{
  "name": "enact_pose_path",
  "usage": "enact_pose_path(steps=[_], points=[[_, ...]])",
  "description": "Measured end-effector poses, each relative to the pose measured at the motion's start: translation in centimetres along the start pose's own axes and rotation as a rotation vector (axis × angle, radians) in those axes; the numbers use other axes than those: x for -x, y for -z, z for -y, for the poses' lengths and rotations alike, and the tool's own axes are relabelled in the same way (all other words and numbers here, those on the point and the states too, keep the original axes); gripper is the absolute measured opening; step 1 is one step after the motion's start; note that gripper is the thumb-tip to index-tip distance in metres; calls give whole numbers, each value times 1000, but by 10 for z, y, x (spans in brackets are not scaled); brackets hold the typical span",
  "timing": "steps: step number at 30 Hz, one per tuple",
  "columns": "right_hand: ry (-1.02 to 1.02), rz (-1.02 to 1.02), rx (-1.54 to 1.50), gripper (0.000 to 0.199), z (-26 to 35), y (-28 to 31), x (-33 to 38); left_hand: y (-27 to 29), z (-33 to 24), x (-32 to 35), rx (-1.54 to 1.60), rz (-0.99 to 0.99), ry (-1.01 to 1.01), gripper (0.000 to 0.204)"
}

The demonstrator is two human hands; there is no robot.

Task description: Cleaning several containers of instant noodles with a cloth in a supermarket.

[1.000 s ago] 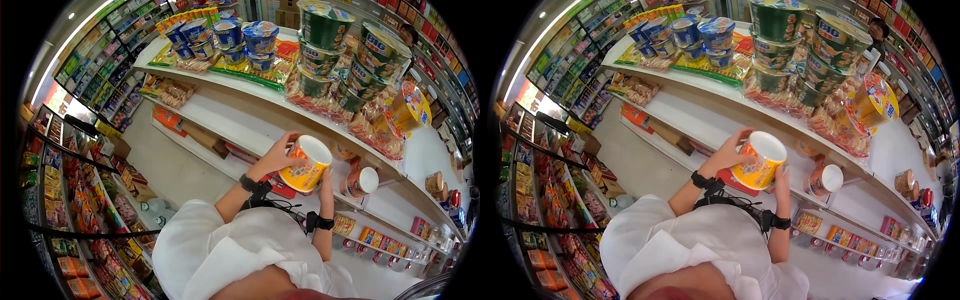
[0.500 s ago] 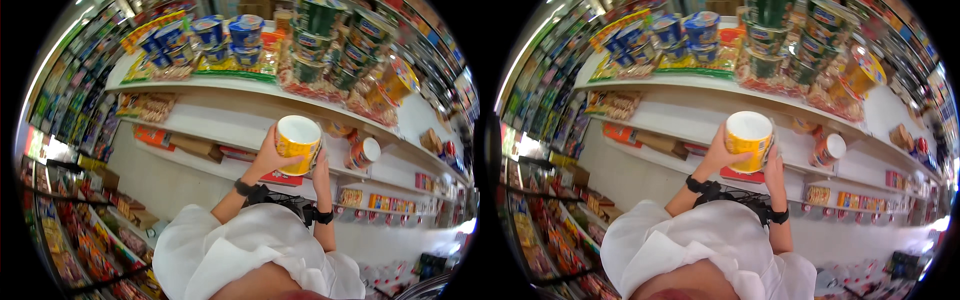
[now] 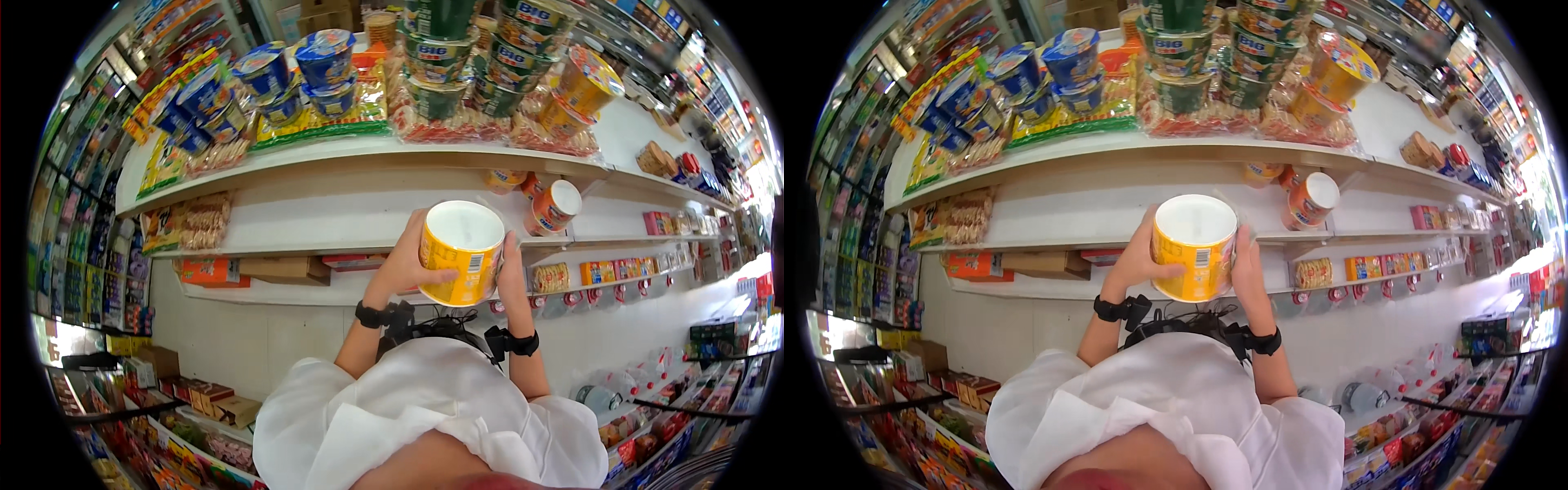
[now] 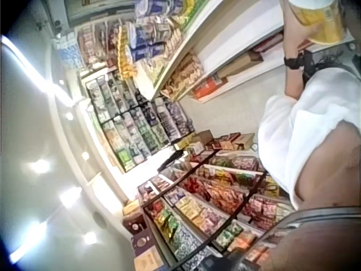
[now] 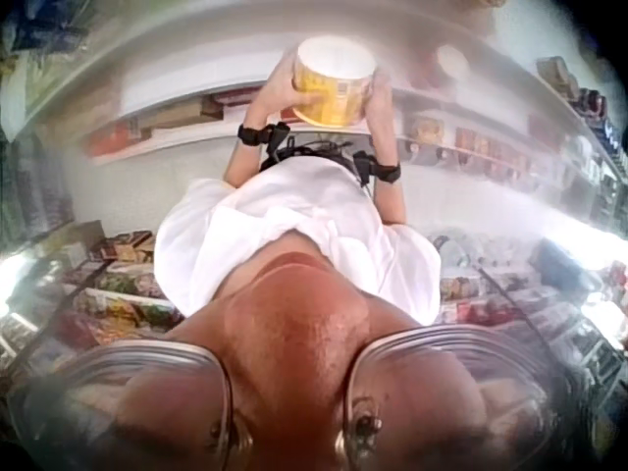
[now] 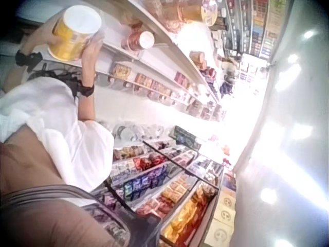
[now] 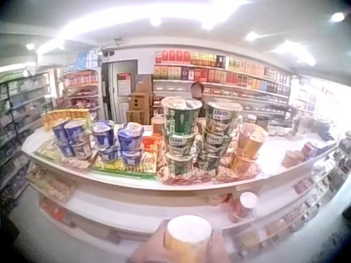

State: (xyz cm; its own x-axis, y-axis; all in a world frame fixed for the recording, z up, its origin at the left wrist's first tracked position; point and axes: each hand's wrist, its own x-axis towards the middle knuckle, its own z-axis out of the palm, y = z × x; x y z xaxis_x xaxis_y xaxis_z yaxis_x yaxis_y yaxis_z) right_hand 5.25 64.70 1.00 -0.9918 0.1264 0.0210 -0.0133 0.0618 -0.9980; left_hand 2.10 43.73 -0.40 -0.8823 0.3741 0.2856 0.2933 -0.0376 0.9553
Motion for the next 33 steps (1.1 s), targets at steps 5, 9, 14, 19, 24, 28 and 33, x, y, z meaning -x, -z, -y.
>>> enact_pose_path(steps=[5, 9, 14, 19, 24, 28, 33], points=[[23, -231, 189, 63, -45, 28, 9, -29, -11, -5, 25, -20, 37, 104], [179, -332, 19, 58, -3, 26, 27, -56, 5, -15, 87, 51, 36, 108], [133, -279, 169, 51, 0, 64, 43, -93, -14, -24, 97, 115, 17, 106], [37, -191, -62, 59, 13, 109, 34, -120, -31, -33, 144, 157, 26, 106], [-217, 0, -631, 67, -8, 170, 35, -175, -43, -46, 182, 285, -15, 102], [-171, -70, -709, 68, -22, 210, 49, -218, -34, -53, -188, 221, -85, 99], [72, -158, -577, 63, -41, 253, 60, -271, -55, -51, -107, 121, 46, 110]])
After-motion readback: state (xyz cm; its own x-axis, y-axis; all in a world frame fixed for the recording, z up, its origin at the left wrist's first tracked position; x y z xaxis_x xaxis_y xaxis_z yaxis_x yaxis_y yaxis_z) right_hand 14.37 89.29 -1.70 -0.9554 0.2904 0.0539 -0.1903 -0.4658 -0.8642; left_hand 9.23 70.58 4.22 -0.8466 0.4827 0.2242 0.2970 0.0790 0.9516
